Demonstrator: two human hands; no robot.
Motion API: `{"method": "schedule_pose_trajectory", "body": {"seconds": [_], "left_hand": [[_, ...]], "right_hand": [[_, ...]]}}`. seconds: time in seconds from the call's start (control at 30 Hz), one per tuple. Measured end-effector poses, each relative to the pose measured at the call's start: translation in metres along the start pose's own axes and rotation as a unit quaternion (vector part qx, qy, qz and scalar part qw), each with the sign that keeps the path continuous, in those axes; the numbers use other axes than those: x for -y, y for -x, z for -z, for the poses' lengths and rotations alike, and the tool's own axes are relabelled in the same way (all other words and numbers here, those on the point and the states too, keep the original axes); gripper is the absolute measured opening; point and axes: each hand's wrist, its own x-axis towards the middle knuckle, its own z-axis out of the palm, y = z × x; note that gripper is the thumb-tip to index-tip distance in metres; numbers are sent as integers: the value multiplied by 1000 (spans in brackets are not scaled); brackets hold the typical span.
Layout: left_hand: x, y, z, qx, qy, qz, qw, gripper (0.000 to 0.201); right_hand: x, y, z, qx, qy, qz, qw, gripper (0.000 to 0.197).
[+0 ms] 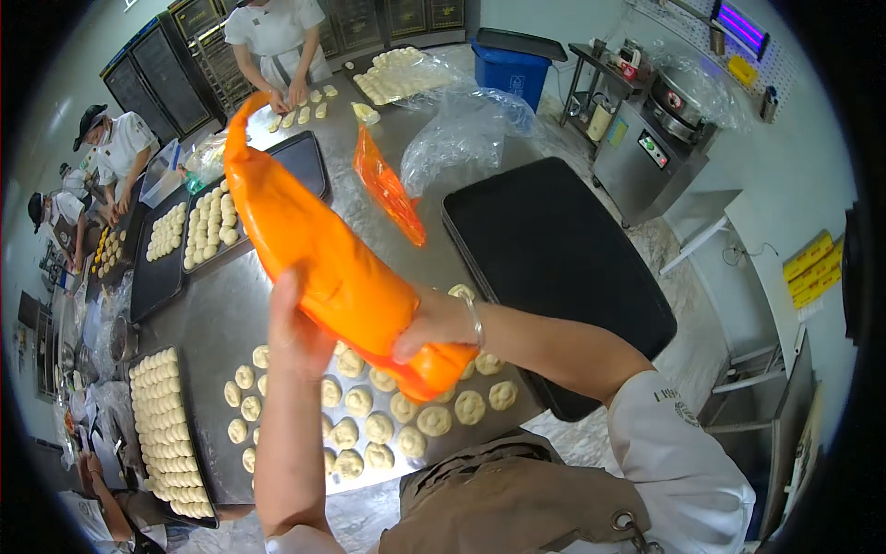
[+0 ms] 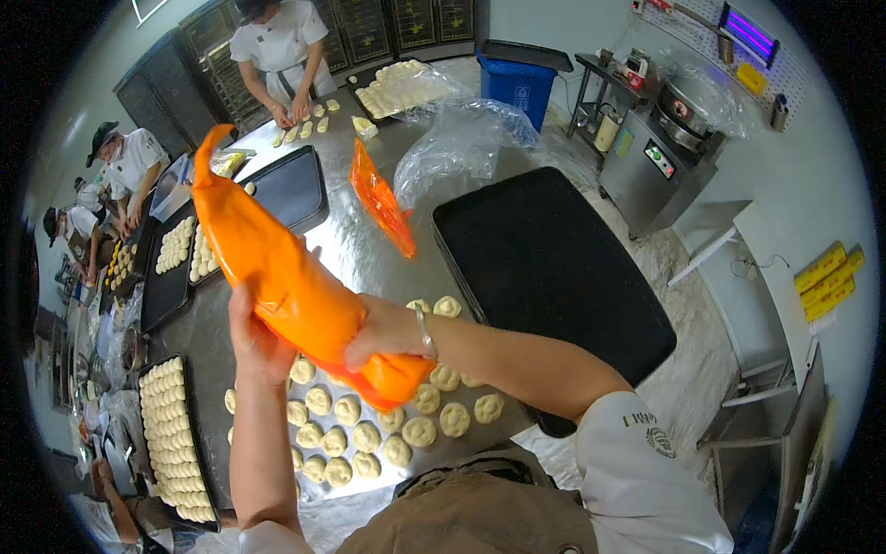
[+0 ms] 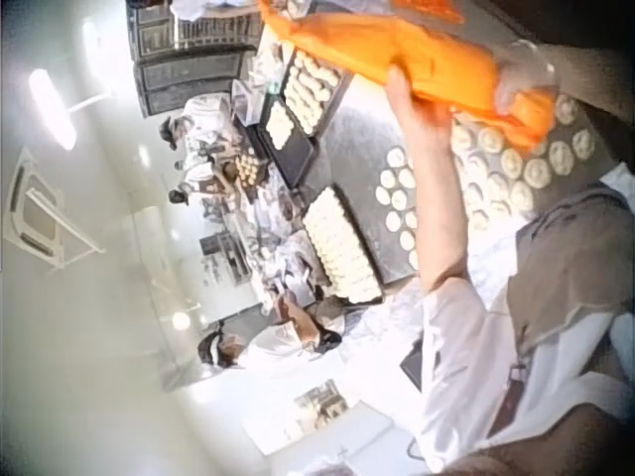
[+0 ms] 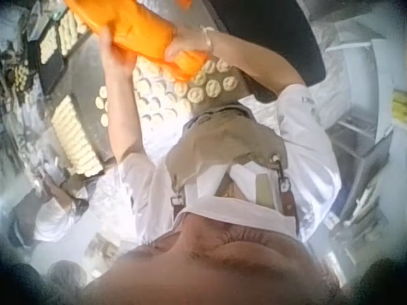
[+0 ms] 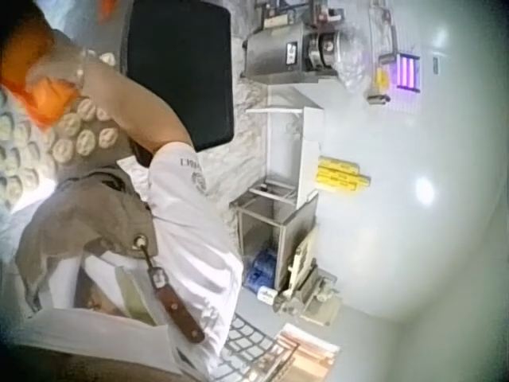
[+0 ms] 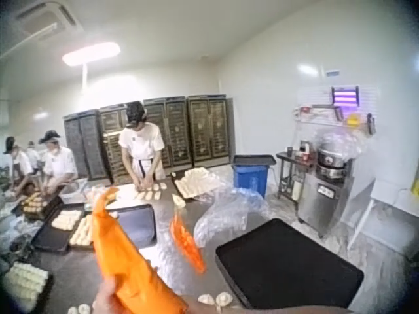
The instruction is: Squeezing orange-colored filling from a piping bag onto pre-portioned pieces of dough.
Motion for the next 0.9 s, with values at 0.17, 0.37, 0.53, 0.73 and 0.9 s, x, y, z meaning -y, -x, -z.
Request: {"method": "schedule_pose_trajectory", "body": {"seconds": [0.17, 0.37, 0.53, 0.73, 0.9], "left_hand": [[11, -21, 0, 98, 122, 102, 982, 59], [16, -29, -11, -98, -37, -51, 993, 32], [27, -33, -29, -204, 40, -100, 973, 37], [34, -28, -47, -200, 17, -119, 972, 36], [29, -26, -60, -158, -3, -147, 976, 34]], "right_hand": [[13, -7, 20, 275, -120, -199, 933, 38], [2, -15, 59, 241, 174, 32, 954, 66], [-11, -24, 51, 50, 206, 90, 973, 88], [-26, -19, 26, -224, 283, 107, 926, 58], [-6, -20, 34, -324, 471, 130, 810, 36]]}}
